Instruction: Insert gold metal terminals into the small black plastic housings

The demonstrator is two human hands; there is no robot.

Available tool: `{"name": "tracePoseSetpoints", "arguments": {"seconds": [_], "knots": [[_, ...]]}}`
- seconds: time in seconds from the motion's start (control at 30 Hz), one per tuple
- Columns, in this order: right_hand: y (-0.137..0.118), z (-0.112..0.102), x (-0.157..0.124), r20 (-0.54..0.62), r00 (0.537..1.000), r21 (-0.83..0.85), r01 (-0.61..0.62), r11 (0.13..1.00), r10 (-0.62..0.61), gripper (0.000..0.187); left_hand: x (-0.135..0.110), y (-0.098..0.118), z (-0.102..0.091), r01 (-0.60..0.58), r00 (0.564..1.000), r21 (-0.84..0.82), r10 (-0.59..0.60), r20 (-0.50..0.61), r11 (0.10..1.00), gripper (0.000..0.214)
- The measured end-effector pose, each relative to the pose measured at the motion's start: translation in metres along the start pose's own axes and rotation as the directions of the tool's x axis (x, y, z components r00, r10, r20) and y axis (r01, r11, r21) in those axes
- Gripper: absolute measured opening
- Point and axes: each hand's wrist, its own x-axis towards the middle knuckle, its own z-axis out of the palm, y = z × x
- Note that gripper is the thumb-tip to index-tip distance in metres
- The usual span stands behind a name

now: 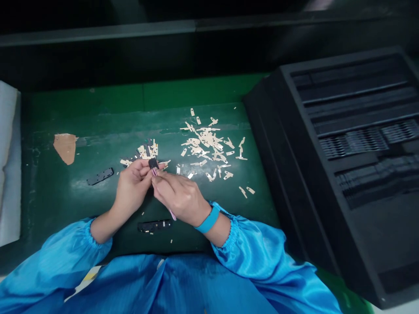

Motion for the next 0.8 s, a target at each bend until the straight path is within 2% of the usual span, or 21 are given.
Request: {"name": "tracePoseSetpoints", "arguments": {"seconds": [0.2,0.37,0.57,0.8], "knots": [[0.0003,-0.0008,0.0018,-0.005,1.0,0.012,-0.002,1.0,0.002,0.014,-0.0005,0.0005,-0.0002,0.004,1.0,0.026,-0.004,0.0,1.0,0.016],[-0.0041,-0.0006,0.0022,0.036,0.999,-0.1,0.015,0.995,-0.011,0.014,-0.001,-0.0002,0.0012,-0.001,1.0,0.043,0.001,-0.019,0.999,0.018],[-0.0058,-0.0027,0.0045,0.057,0.995,-0.201,0.096,0.975,-0.086,0.012,-0.002,-0.0003,0.0026,0.012,1.0,0.048,-0.011,-0.027,0.999,0.016],[-0.002,0.0007,0.0009,-0.005,1.0,-0.08,0.029,0.996,-0.029,0.012,-0.0013,0.0011,0.0018,-0.009,1.0,0.046,0.01,-0.021,0.999,0.016]]}}
